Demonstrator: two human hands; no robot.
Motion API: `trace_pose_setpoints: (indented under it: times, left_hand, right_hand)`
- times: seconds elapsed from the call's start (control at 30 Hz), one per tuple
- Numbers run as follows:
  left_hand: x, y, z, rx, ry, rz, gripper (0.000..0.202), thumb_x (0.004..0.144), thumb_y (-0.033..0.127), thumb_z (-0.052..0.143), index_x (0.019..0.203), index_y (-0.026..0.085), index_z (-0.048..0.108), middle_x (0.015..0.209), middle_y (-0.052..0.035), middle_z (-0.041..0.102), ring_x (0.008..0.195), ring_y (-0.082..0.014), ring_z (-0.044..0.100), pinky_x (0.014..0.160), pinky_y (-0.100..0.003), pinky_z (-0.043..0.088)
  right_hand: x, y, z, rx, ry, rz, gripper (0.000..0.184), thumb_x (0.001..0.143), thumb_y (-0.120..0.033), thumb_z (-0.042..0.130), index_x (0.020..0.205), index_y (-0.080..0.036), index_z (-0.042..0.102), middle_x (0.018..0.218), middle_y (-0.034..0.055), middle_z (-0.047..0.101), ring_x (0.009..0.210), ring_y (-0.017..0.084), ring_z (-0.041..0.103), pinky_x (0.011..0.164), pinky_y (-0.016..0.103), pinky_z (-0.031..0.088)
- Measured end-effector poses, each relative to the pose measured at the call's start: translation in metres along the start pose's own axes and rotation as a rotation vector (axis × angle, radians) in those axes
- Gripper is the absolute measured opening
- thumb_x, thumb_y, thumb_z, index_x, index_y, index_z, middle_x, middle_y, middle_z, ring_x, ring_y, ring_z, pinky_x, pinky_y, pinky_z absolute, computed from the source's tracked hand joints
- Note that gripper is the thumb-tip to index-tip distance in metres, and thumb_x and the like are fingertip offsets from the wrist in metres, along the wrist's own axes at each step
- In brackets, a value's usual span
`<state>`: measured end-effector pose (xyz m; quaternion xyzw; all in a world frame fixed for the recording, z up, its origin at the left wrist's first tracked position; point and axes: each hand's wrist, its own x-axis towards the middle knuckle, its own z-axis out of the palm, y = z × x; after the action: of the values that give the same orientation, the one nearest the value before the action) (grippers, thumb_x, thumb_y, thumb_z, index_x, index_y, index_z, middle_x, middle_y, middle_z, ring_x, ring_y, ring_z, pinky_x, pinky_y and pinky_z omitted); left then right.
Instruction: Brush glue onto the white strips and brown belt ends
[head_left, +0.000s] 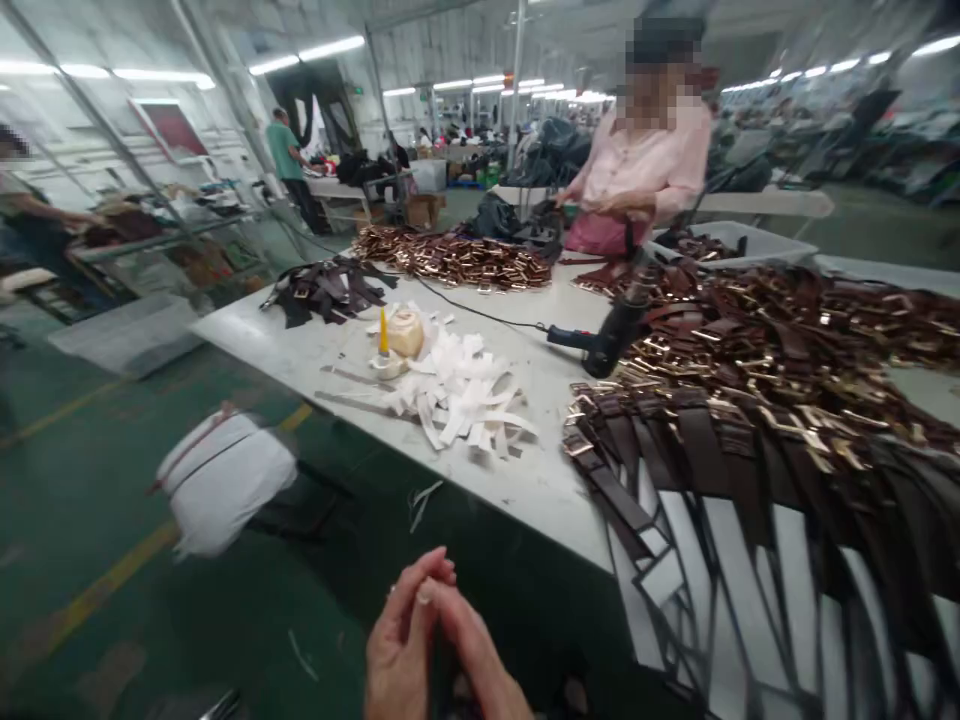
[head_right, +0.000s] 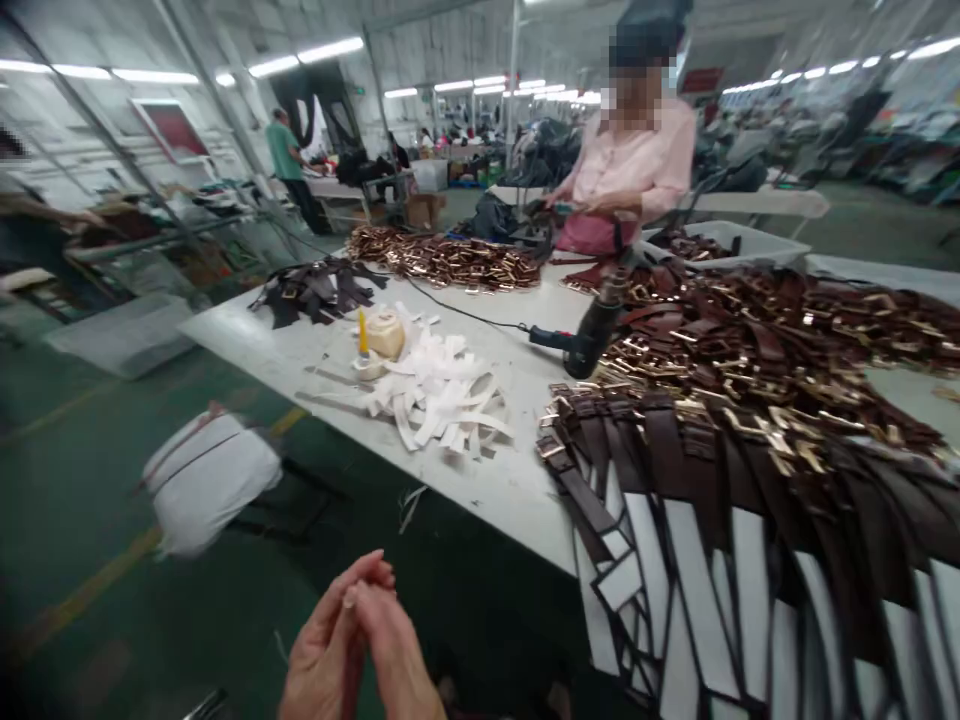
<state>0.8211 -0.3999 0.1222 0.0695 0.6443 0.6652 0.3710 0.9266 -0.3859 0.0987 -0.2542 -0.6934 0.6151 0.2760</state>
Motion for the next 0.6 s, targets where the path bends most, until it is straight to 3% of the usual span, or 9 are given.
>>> trace_pose_setpoints:
  times: [0.1, 0.17, 0.27, 0.37, 0.5, 0.6]
  left_hand:
    - [0.016, 0.006, -0.057, -0.014, -0.023, 0.022, 0.055, 0.055, 0.044, 0.081, 0.101, 0.017, 0.066, 0.071, -0.0014, 0.063, 0.07, -0.0149, 0.06, 0.068, -0.022, 0.05]
    - [0.021, 0.004, -0.08, -0.013, -0.035, 0.049, 0.055, 0.061, 0.042, 0.078, 0.106, 0.016, 0.064, 0.063, 0.0005, 0.059, 0.063, -0.0134, 0.057, 0.064, -0.022, 0.049]
    - [0.03, -0.001, -0.096, -0.035, 0.03, 0.082, 0.049, 0.066, 0.041, 0.074, 0.106, 0.015, 0.063, 0.065, -0.0009, 0.06, 0.064, -0.0134, 0.058, 0.065, -0.022, 0.048]
    - [0.044, 0.002, -0.108, -0.076, 0.14, 0.092, 0.051, 0.063, 0.044, 0.076, 0.104, 0.015, 0.063, 0.066, -0.0016, 0.061, 0.066, -0.0144, 0.059, 0.065, -0.022, 0.049]
    - [0.068, 0.019, -0.134, -0.077, 0.252, 0.086, 0.059, 0.057, 0.046, 0.079, 0.105, 0.016, 0.063, 0.067, -0.0023, 0.063, 0.068, -0.0163, 0.061, 0.069, -0.024, 0.049]
    - [0.092, 0.034, -0.145, -0.032, 0.359, 0.169, 0.059, 0.057, 0.048, 0.078, 0.105, 0.015, 0.063, 0.062, -0.0004, 0.06, 0.063, -0.0151, 0.058, 0.068, -0.025, 0.049]
  right_hand:
    - [0.014, 0.002, 0.03, -0.054, -0.086, -0.019, 0.068, 0.082, -0.053, 0.055, 0.142, -0.038, 0.028, 0.147, -0.0011, 0.029, 0.133, 0.028, 0.027, 0.106, 0.045, 0.029]
    - [0.021, 0.01, 0.043, -0.072, -0.144, -0.034, 0.078, 0.077, -0.058, 0.059, 0.144, -0.036, 0.025, 0.149, 0.0014, 0.025, 0.133, 0.032, 0.025, 0.106, 0.048, 0.028]
    - [0.035, 0.022, 0.058, -0.146, -0.208, -0.074, 0.086, 0.073, -0.062, 0.06, 0.145, -0.032, 0.023, 0.15, 0.0056, 0.02, 0.133, 0.036, 0.024, 0.104, 0.052, 0.029]
    - [0.057, 0.031, 0.072, -0.184, -0.289, -0.115, 0.08, 0.076, -0.063, 0.055, 0.144, -0.031, 0.027, 0.149, 0.0069, 0.023, 0.133, 0.036, 0.023, 0.104, 0.053, 0.029]
    - [0.104, 0.046, 0.098, -0.217, -0.435, -0.264, 0.076, 0.081, -0.065, 0.046, 0.145, -0.028, 0.027, 0.144, 0.0095, 0.034, 0.134, 0.034, 0.021, 0.104, 0.052, 0.028]
    - [0.145, 0.056, 0.119, -0.234, -0.593, -0.416, 0.081, 0.079, -0.065, 0.05, 0.146, -0.028, 0.022, 0.143, 0.01, 0.035, 0.134, 0.035, 0.019, 0.102, 0.054, 0.029]
